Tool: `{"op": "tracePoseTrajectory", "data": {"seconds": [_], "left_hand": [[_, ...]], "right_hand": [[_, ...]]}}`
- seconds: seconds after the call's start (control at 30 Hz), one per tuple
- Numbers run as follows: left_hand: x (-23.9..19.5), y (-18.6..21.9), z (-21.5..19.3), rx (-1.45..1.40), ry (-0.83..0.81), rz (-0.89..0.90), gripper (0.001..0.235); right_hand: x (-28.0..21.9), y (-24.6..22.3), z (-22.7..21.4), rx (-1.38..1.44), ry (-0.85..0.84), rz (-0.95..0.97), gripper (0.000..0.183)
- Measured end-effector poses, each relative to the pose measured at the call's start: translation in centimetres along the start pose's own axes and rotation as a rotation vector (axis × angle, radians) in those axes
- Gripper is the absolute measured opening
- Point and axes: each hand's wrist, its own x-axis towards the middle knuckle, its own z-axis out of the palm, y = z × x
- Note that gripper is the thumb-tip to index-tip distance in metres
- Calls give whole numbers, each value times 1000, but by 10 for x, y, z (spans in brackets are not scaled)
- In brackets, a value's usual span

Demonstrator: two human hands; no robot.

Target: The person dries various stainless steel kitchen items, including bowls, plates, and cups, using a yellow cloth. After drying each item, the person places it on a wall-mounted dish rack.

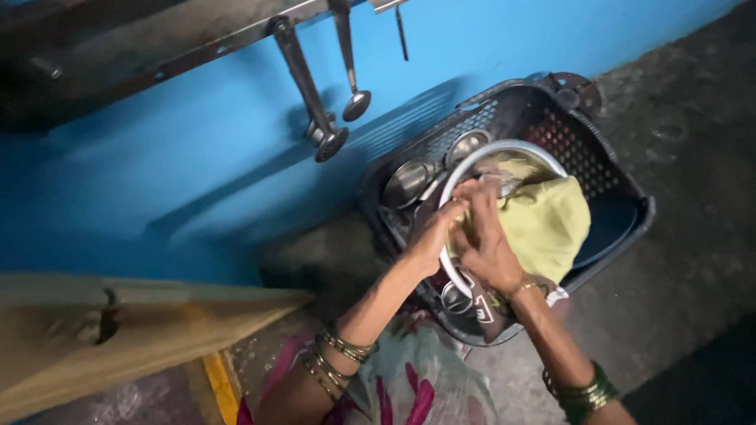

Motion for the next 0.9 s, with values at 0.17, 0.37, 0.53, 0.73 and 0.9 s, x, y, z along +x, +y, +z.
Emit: {"op": "tracePoseTrajectory", "data": {"seconds": [0.17,0.37,0.53,0.73,0.9], "left_hand": [[-28,31,14,143,-10,271,48],[-50,70,32,215,151,386,56],[-57,65,20,133,135,476,62],[-40,28,-2,13,285,402,54],[-19,34,-28,99,258,280,48]], "right_hand": [[26,38,2,-347,90,61,37],[34,50,4,-985,165,104,44],[4,6,19,-530,-85,686,35],[-9,-50,29,274,-20,646,39],[-42,-75,26,-179,-32,-26,78]]}}
